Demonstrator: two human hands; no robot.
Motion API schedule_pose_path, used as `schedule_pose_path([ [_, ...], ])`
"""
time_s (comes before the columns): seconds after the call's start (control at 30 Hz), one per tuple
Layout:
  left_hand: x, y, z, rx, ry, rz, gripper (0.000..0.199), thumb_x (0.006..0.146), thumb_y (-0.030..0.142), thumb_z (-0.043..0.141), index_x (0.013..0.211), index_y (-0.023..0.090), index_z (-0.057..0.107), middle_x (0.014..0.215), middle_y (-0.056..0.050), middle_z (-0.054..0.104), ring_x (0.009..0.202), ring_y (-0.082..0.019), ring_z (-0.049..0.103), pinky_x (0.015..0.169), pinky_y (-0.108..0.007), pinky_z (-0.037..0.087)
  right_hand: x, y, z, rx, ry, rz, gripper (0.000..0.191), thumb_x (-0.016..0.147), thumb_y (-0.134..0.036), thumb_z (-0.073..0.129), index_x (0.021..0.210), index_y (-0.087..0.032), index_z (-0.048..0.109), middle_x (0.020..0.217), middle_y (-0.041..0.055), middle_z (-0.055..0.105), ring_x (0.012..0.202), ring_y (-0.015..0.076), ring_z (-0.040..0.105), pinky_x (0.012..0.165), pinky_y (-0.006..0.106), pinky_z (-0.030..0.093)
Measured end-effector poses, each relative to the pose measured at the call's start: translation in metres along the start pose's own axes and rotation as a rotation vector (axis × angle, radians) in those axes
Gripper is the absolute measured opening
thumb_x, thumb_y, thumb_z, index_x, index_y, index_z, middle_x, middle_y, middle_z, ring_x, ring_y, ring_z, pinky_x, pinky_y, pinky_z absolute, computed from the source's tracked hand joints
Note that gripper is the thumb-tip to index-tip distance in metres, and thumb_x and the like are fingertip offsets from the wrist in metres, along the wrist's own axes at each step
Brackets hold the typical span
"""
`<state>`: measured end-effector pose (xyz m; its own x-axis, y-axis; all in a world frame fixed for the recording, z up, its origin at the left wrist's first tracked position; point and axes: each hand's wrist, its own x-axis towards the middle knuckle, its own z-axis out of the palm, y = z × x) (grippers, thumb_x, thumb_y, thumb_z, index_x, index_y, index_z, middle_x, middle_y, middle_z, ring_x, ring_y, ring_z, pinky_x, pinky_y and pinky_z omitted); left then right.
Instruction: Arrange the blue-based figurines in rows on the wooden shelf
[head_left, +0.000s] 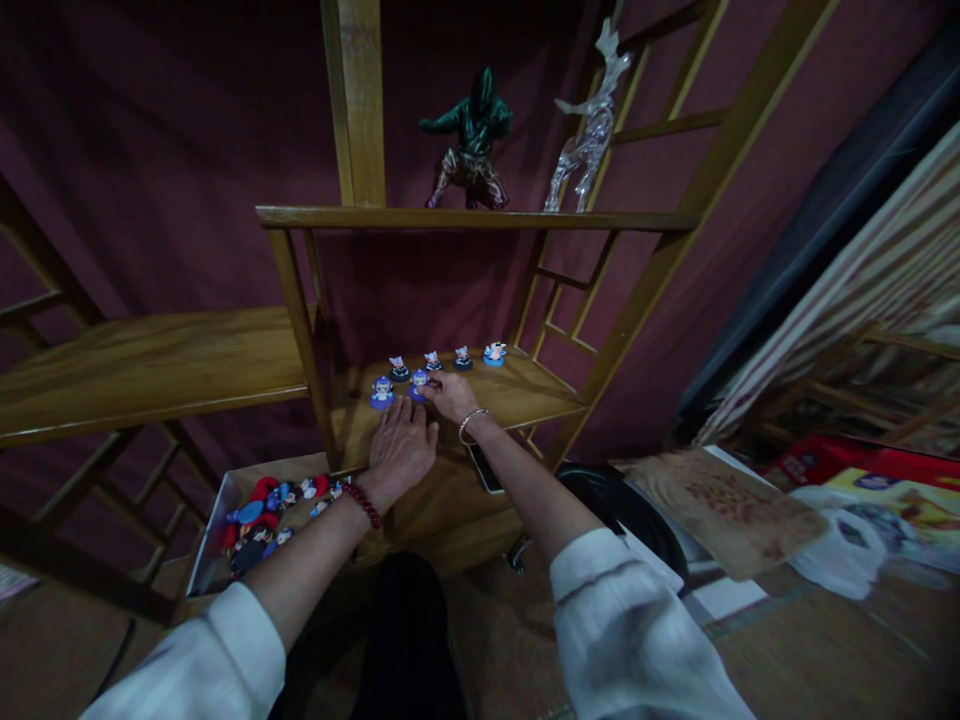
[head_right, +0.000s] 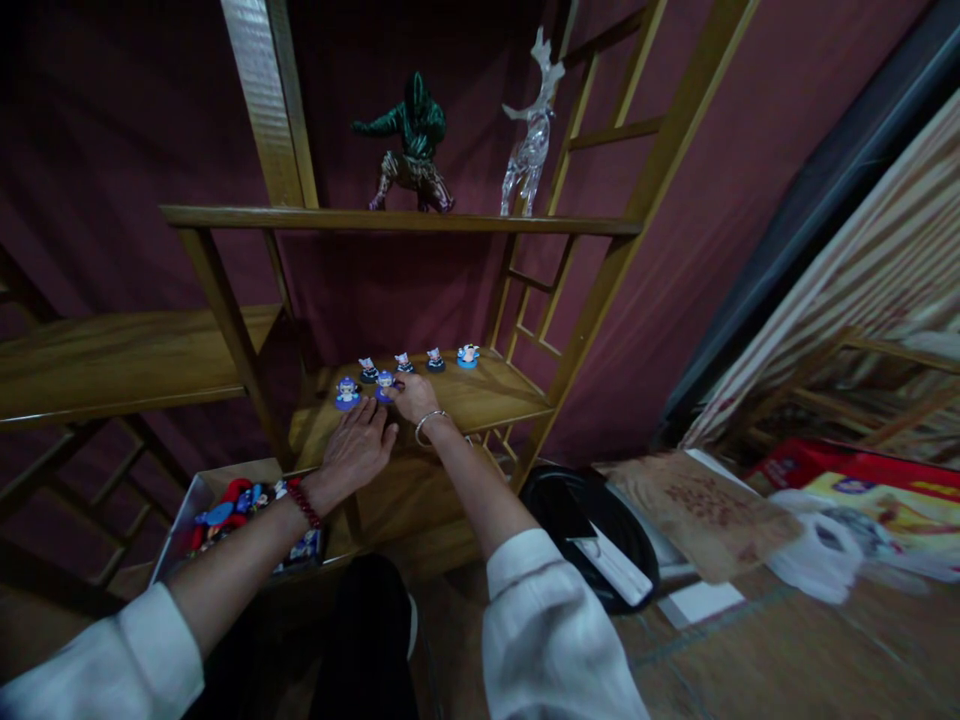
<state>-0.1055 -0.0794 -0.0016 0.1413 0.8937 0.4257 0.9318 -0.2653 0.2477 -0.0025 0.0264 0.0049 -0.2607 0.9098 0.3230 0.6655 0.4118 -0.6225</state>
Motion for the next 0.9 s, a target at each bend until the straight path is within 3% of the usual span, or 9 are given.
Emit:
schedule_pose_path([
  [0.5,-0.0021,0.0049,0.0017,0.024,0.032,0.003,0.045,0.086,0.031,0.031,0.115,0.002,0.050,0.126,-0.023,0.046,0.124,-0.029,0.034,0.102,-0.043,0.023,0.0001,0.0064,0.0039,-0.028,0.010,-0.055,0.016,0.075,-0.030,0.060,0.085,-0.017,0.064,0.079,0.0028,0.067,0.072,0.0126,0.060,0.067,0.020,0.045],
  [0.9,-0.0050,0.0069,0.0006,0.193,0.065,0.002,0.045,0.088,0.034,0.027,0.116,0.007,0.049,0.125,-0.017,0.049,0.120,-0.026,0.039,0.099,-0.040,0.028,-0.0027,0.0000,0.0019,-0.092,-0.025,-0.037,0.035,0.077,-0.028,0.058,0.110,-0.020,0.056,0.086,0.0024,0.067,0.076,0.0126,0.062,0.071,0.021,0.047],
])
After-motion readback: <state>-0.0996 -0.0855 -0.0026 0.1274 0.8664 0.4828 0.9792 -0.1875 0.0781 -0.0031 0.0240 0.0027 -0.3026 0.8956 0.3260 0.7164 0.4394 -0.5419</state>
